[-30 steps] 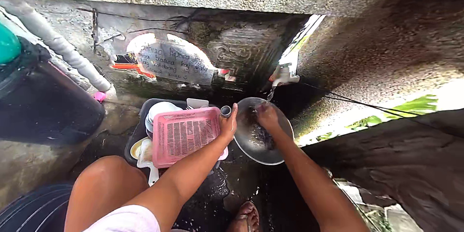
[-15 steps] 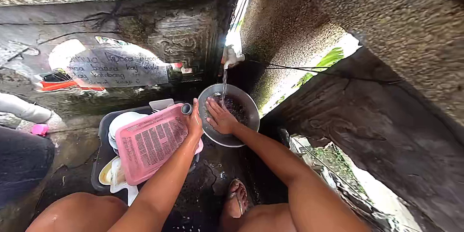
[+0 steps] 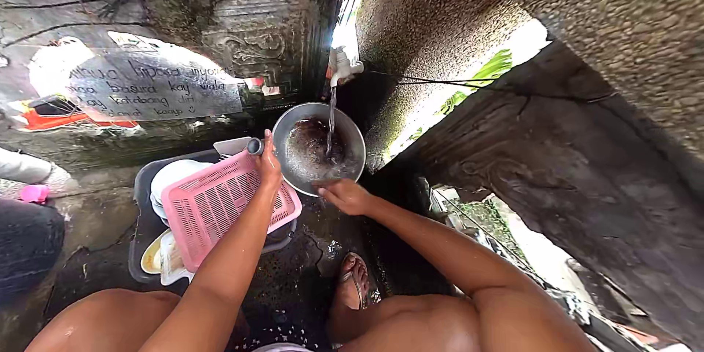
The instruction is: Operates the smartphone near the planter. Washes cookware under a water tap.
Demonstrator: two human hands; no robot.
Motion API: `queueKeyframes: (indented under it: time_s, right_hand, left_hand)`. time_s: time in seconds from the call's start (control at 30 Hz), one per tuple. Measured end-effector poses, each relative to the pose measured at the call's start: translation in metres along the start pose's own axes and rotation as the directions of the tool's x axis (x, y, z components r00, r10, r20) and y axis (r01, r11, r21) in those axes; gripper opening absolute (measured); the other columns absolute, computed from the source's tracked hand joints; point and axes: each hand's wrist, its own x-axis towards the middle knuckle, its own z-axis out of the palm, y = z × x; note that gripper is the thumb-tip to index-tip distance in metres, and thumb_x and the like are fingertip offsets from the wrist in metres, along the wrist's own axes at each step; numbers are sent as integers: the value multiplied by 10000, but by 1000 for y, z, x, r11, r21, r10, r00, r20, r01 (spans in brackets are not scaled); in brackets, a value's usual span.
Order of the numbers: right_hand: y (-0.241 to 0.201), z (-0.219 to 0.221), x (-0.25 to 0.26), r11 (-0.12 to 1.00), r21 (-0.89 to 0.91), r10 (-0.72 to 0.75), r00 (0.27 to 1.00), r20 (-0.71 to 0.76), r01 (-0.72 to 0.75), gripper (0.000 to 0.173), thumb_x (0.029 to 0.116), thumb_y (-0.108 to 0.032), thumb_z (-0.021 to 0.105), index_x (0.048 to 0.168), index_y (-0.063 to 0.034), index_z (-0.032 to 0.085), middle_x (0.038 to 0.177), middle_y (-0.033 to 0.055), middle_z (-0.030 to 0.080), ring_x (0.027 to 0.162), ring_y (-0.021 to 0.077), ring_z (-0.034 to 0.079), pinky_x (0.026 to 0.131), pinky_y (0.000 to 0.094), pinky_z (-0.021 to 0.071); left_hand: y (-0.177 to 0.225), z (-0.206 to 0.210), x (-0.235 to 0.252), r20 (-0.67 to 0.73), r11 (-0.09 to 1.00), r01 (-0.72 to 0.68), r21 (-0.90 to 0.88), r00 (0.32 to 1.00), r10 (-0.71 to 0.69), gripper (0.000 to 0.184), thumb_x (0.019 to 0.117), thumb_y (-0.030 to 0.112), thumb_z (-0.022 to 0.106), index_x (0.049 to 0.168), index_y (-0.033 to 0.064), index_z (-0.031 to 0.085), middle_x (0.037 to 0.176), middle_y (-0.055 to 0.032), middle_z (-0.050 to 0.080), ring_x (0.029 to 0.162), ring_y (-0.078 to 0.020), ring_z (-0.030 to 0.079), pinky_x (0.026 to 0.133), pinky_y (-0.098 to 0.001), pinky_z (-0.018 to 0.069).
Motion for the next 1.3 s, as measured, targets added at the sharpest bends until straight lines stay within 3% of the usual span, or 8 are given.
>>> queueKeyframes:
  time_s: [0.17,0.23,0.3,0.43,0.77,0.97,1.17,1.3]
  right_hand:
    - [65,-37,-20,919,-303,190,956,-224,-253,466,1074,-376,403,1384,-144,663,1655,87,381,1582,305,214,1293,532,168]
    - [50,-55,-14,862,-150,398,829,-392,-485,669,965,-251,597,1583,-83,404,1722,195,123,1536,390,289,1210,584,328]
    - [25,-81,-11,772,36,579,679,-450,-634,835,938,-195,642,1643,-80,209,1628,297,298,1167,484,637,895,650,555]
    - [-21,-147,-23,675,143,697,561,-447,-724,463,1007,-168,575,1447,-38,513,1184,328,658,1098,520,651,897,714,515]
    - [-72,-151,-53,729,-388,234,738,-633,-564,401,961,-109,565,1362,-84,577,939,210,682,731,421,693,555,596,540]
    - [-95,-136,-53,689,-483,440,841,-315,-541,455,893,-117,634,1325,-55,502,1179,243,616,801,424,698,627,582,564]
    - [-52,-161,-45,796,-344,599,733,322,-499,495,921,-413,753,1261,-63,672,1185,219,702,1147,433,652,969,714,472]
    - [7,-149,4,814,267,549,833,-65,-515,401,1026,-369,627,1136,11,691,1005,185,735,904,310,735,877,532,601]
  left_hand:
    - [-4,-7,4,-34,999,23,-45,999,-25,382,978,499,672,848,150,586,745,-6,546,716,-154,564,736,-385,528]
    - [-8,-7,2,7,991,108,-75,994,-108,406,1022,495,595,816,148,557,737,-11,533,701,-163,560,726,-394,537]
    - [-16,-8,1,25,965,218,-145,976,-217,439,1043,512,545,859,117,600,795,-50,606,759,-192,619,762,-427,566]
    - [-30,10,-8,74,859,424,-286,904,-421,585,1051,578,471,1252,45,606,1071,-168,686,971,-283,678,864,-517,581]
    - [-60,103,-14,156,279,952,-130,297,-942,853,940,783,409,1495,136,424,1395,-225,551,1215,-383,576,937,-618,504]
    - [-65,115,17,137,368,890,-268,414,-900,610,964,662,459,1231,123,562,1103,-181,633,976,-368,625,739,-658,503]
    - [-53,108,8,32,702,679,-213,723,-690,577,1102,485,359,1477,54,444,1352,-194,613,1159,-326,630,932,-531,541]
    - [-68,119,-9,13,764,643,-52,765,-644,542,1055,465,522,1385,36,559,1336,-136,676,1204,-284,654,982,-500,538]
